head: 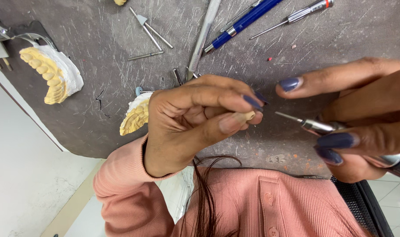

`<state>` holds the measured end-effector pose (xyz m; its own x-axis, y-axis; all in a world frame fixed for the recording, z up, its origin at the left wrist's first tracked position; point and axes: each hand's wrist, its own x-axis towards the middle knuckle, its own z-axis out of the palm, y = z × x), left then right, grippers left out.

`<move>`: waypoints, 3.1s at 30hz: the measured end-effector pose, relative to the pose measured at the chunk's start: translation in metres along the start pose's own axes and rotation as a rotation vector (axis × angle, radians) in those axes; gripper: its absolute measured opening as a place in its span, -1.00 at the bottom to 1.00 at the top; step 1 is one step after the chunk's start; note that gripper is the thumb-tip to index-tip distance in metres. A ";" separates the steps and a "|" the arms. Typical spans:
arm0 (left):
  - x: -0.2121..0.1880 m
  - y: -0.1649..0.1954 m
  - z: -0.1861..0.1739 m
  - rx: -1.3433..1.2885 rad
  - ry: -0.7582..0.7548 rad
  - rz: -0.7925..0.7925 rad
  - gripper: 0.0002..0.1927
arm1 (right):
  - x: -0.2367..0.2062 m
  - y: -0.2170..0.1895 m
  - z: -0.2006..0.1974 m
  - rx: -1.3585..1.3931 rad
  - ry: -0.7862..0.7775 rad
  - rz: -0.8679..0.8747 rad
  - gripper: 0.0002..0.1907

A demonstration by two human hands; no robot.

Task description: The person holds a small dental crown on a die in one hand and shapes its surface with a rotary handpiece, changing bits and repositioning the crown repeatedly. They then use a thin hand tool to refine the crown and hold it against the plaster dental model on the bench.

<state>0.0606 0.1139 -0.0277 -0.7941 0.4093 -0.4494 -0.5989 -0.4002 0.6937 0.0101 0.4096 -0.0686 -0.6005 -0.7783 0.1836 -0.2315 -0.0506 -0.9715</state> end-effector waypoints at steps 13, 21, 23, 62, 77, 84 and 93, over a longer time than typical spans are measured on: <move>-0.002 -0.015 0.003 0.005 0.133 0.096 -0.74 | 0.022 -0.021 0.005 0.036 0.022 0.011 -0.70; 0.000 -0.015 0.006 0.108 0.158 0.143 -0.62 | 0.030 -0.022 0.009 0.019 0.076 -0.038 -0.67; 0.000 -0.016 0.005 0.131 0.143 0.161 -0.62 | 0.031 -0.022 0.010 0.017 0.091 -0.044 -0.66; 0.004 -0.017 0.004 -0.004 0.090 0.165 -0.67 | 0.003 0.008 0.007 0.067 0.056 -0.071 -0.72; 0.000 -0.022 0.003 0.100 0.175 0.192 -0.72 | 0.023 -0.022 0.008 -0.054 0.012 0.077 -0.80; -0.003 -0.023 0.004 0.112 0.183 0.192 -0.76 | 0.031 -0.023 0.010 0.005 0.091 0.001 -0.71; -0.003 -0.024 0.004 0.146 0.185 0.232 -0.73 | 0.032 -0.022 0.008 -0.017 0.055 -0.025 -0.64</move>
<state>0.0779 0.1258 -0.0405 -0.9210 0.1601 -0.3552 -0.3892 -0.3386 0.8567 0.0024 0.3811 -0.0424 -0.6353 -0.7415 0.2159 -0.2593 -0.0585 -0.9640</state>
